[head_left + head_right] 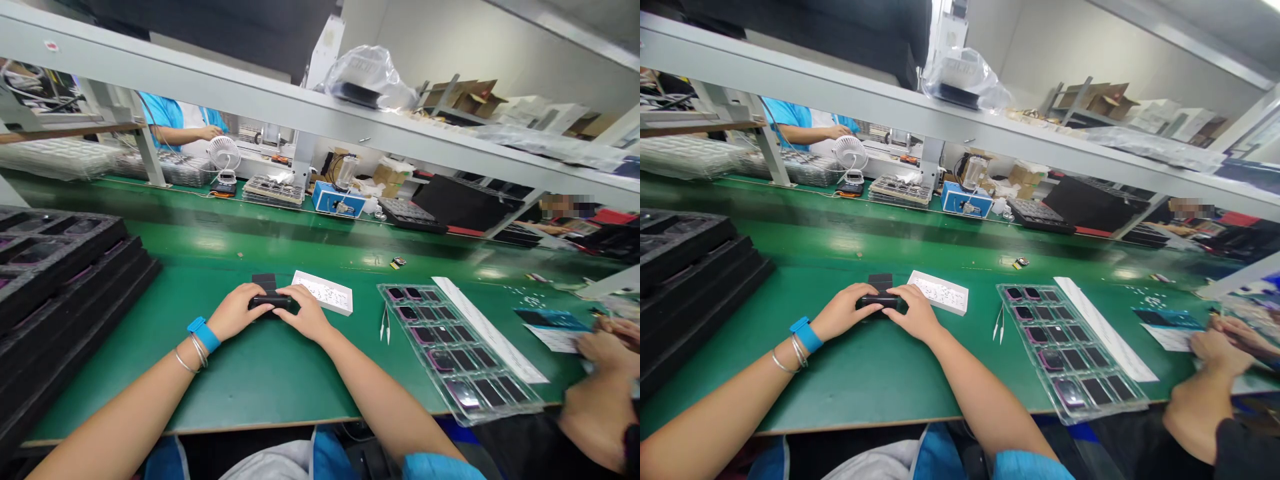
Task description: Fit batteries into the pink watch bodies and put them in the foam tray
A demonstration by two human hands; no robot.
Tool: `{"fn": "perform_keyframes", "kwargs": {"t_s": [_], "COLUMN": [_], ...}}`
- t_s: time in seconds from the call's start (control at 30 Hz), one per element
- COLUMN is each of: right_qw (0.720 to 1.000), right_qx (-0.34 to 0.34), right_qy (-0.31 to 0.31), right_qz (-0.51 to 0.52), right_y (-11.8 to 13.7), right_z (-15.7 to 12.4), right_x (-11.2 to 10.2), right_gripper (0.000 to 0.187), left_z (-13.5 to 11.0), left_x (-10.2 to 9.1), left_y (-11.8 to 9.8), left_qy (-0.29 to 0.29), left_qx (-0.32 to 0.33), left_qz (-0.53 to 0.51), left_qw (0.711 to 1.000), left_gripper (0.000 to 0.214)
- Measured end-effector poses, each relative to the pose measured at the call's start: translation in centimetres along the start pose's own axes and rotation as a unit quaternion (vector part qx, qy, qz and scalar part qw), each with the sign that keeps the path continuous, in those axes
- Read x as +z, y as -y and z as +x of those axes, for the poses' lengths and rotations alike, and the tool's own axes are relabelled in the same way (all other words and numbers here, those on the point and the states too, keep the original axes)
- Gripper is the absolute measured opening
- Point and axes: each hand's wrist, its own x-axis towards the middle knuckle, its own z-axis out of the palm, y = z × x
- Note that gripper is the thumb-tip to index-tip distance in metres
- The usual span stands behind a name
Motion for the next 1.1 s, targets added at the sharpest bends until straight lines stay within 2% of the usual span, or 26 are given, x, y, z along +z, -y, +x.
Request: {"fn": "perform_keyframes", "kwargs": {"t_s": [0.07, 0.2, 0.33, 0.47, 0.67, 0.83, 1.1], "right_qw": [1.0, 1.0, 0.999, 0.998, 0.998, 0.998, 0.996], "right_qx": [-0.002, 0.015, 0.038, 0.046, 0.007, -0.003, -0.024], "right_qy": [-0.002, -0.008, -0.025, -0.031, -0.056, -0.062, -0.082], "right_qz": [0.0, 0.001, 0.001, 0.002, 0.001, 0.011, 0.012], "right_y": [0.0, 0.0, 0.0, 0.3, 0.5, 0.5, 0.8], "right_z": [0.0, -0.1, -0.2, -0.2, 0.0, 0.0, -0.1], "right_x": [0.0, 0.1, 0.1, -0.2, -0.3, -0.3, -0.6], "right_gripper": [0.036, 0.027, 0.03, 0.031, 0.041, 0.035, 0.036], "left_z": [0.0, -0.1, -0.2, -0.1, 0.0, 0.0, 0.1], "left_x": [0.0, -0.2, -0.4, -0.5, -0.5, -0.6, -0.8], "left_y": [0.0, -0.3, -0.8, -0.9, -0.7, -0.8, -1.0], "left_qy": [-0.001, -0.003, -0.023, -0.042, -0.056, -0.056, -0.063], "left_qx": [-0.002, 0.005, 0.018, 0.012, -0.013, -0.021, -0.034], "left_qz": [-0.001, -0.009, -0.016, -0.018, -0.014, -0.013, -0.02], "left_qw": [1.0, 1.0, 0.999, 0.999, 0.998, 0.998, 0.997], "left_gripper": [0.03, 0.032, 0.047, 0.034, 0.038, 0.045, 0.047]}}
